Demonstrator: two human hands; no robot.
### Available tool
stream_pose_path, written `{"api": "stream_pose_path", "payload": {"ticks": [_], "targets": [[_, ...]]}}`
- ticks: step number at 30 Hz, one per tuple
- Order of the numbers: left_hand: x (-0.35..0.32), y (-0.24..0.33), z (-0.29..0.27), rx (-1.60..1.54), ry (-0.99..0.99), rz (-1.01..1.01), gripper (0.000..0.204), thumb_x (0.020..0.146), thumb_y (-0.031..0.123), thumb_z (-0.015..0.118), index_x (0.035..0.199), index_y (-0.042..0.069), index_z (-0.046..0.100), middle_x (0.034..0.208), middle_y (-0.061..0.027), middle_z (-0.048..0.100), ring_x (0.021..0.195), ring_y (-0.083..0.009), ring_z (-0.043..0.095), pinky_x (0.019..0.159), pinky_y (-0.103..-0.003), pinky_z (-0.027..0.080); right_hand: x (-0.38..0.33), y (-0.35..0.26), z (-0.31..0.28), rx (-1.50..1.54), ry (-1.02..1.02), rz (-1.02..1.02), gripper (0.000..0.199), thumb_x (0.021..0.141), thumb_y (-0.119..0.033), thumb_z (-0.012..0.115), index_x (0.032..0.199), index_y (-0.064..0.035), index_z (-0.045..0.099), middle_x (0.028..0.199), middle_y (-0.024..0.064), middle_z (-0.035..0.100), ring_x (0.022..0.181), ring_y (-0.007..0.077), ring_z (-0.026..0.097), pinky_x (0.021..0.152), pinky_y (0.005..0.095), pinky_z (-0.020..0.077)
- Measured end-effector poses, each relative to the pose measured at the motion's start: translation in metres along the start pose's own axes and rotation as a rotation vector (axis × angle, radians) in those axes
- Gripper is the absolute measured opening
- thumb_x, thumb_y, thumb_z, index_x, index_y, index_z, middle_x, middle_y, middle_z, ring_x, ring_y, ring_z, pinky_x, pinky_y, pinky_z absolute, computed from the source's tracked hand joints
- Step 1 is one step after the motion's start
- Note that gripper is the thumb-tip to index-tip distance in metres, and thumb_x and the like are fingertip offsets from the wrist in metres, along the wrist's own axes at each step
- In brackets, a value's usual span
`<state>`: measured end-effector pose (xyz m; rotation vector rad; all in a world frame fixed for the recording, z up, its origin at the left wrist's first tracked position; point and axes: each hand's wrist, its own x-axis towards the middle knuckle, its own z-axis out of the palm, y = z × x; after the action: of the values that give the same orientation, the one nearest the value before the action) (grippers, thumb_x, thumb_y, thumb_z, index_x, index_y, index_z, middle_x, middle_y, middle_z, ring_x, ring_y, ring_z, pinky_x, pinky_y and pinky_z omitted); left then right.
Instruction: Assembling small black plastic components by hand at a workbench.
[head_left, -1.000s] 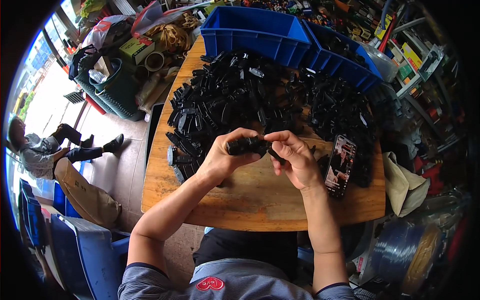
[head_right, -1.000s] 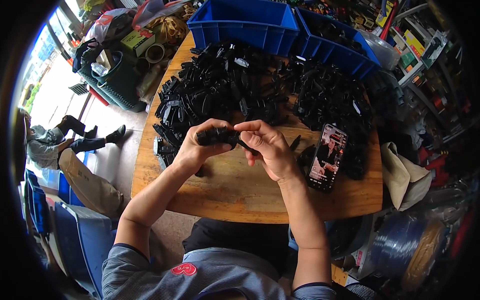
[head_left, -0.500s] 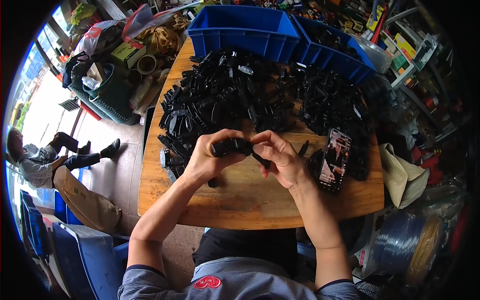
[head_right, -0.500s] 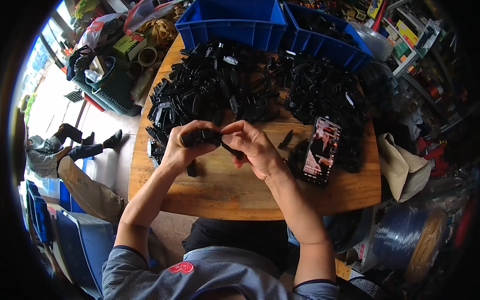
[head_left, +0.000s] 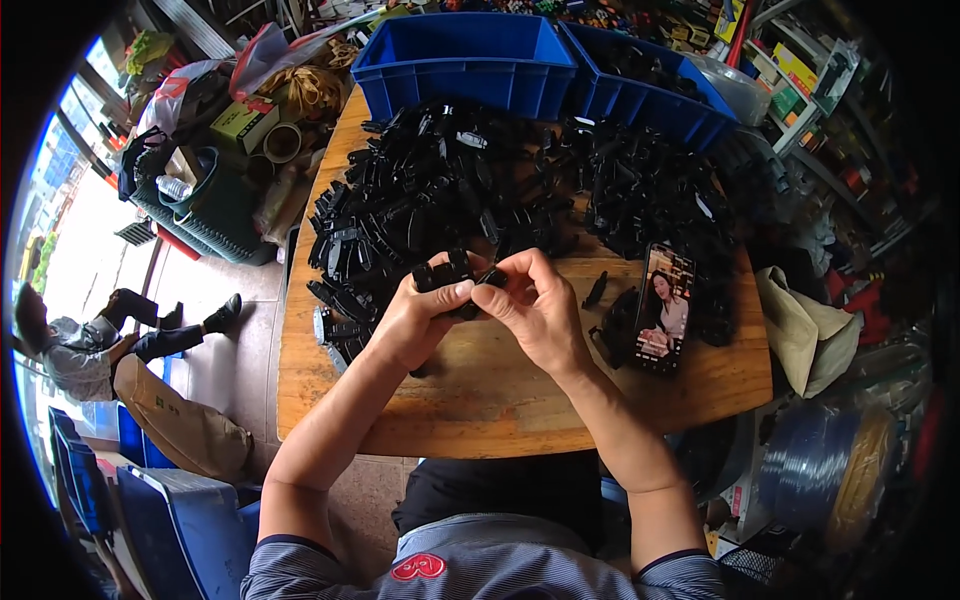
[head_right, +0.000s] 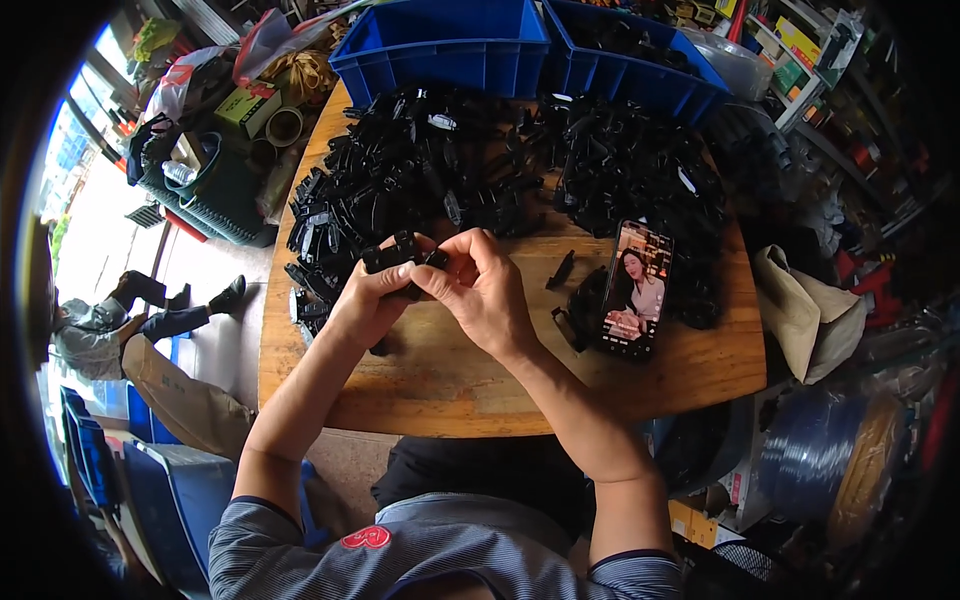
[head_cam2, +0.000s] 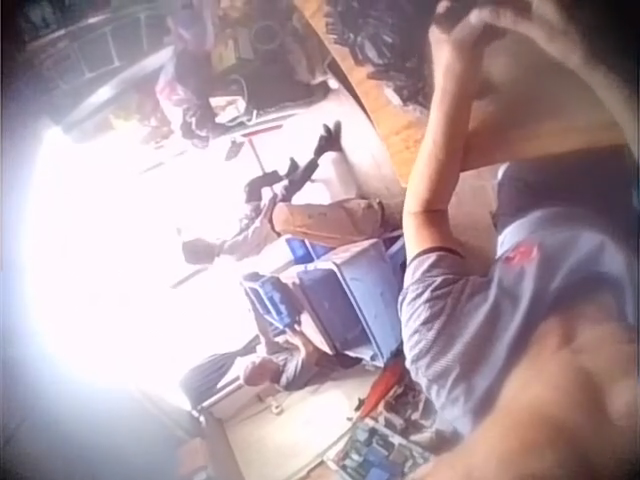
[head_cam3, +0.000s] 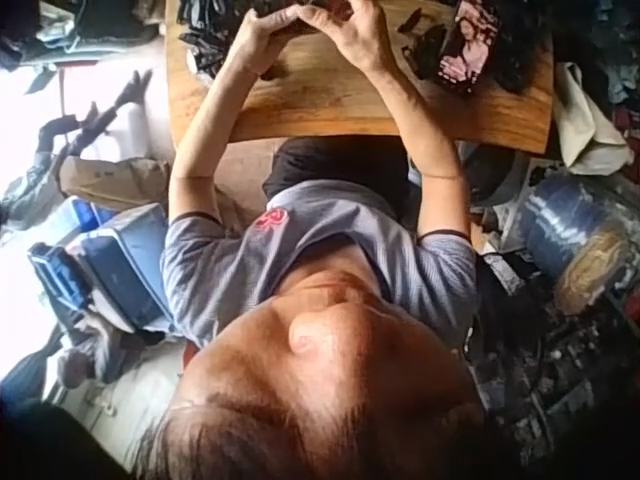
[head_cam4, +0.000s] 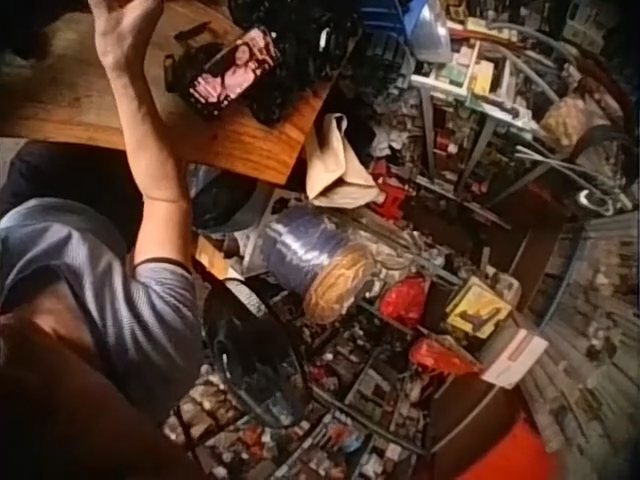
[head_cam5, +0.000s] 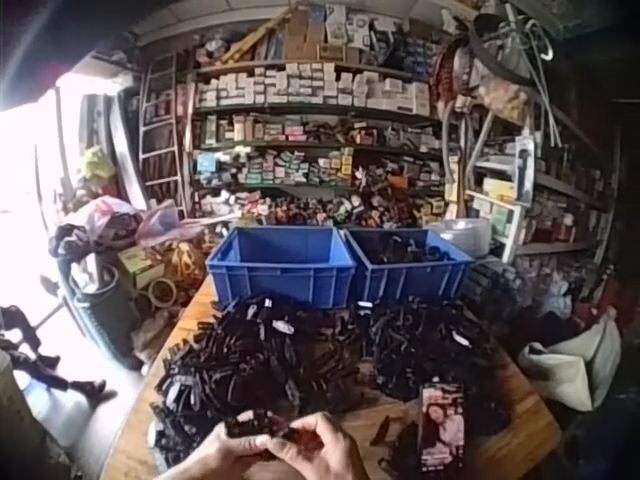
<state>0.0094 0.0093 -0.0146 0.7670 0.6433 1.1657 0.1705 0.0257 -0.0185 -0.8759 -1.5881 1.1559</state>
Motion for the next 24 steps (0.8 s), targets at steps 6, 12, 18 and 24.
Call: {"api": "stream_pose_path", "payload": {"ticks": [6, 12, 18, 24], "targets": [[-0.007, 0.004, -0.003, 0.064, -0.042, 0.056, 0.05, 0.071, 0.016, 0.073, 0.112, -0.001, 0.049, 0.102, -0.0104, 0.057, 0.093, -0.0198, 0.056, 0.083, -0.034, 0.048, 0.0, -0.015, 0.001, 0.074, 0.001, 0.044, 0.032, 0.079, -0.023, 0.071, 0.089, -0.0012, 0.051, 0.072, 0.0001, 0.055, 0.061, 0.0042, 0.051, 0.055, 0.0178, 0.044], [-0.009, 0.0, 0.01, 0.261, -0.016, 0.027, 0.038, 0.067, -0.001, 0.073, 0.102, 0.001, 0.057, 0.091, -0.0044, 0.06, 0.085, -0.0136, 0.057, 0.078, -0.027, 0.047, -0.015, -0.024, -0.018, -0.155, -0.003, 0.06, 0.036, 0.077, -0.028, 0.073, 0.086, -0.0006, 0.052, 0.069, -0.0019, 0.054, 0.06, 0.0031, 0.049, 0.055, 0.0178, 0.0405], [-0.011, 0.012, -0.003, 0.16, 0.032, 0.112, 0.041, 0.065, 0.001, 0.072, 0.102, -0.003, 0.054, 0.085, -0.0087, 0.06, 0.075, -0.0173, 0.06, 0.069, -0.029, 0.05, -0.067, -0.03, -0.052, -1.244, 0.065, -0.182, 0.044, 0.073, -0.022, 0.072, 0.108, -0.0023, 0.055, 0.094, 0.0091, 0.053, 0.086, 0.0218, 0.05, 0.075, 0.035, 0.0424], [-0.002, 0.006, 0.007, -0.063, -0.053, 0.006, 0.047, 0.066, -0.003, 0.069, 0.109, -0.002, 0.05, 0.092, -0.01, 0.057, 0.078, -0.021, 0.06, 0.072, -0.032, 0.051, -0.071, -0.007, -0.064, -1.197, 0.03, -0.168, 0.027, 0.075, 0.0, 0.059, 0.102, -0.0009, 0.059, 0.093, 0.0112, 0.051, 0.087, 0.0285, 0.05, 0.076, 0.0383, 0.0427]]}}
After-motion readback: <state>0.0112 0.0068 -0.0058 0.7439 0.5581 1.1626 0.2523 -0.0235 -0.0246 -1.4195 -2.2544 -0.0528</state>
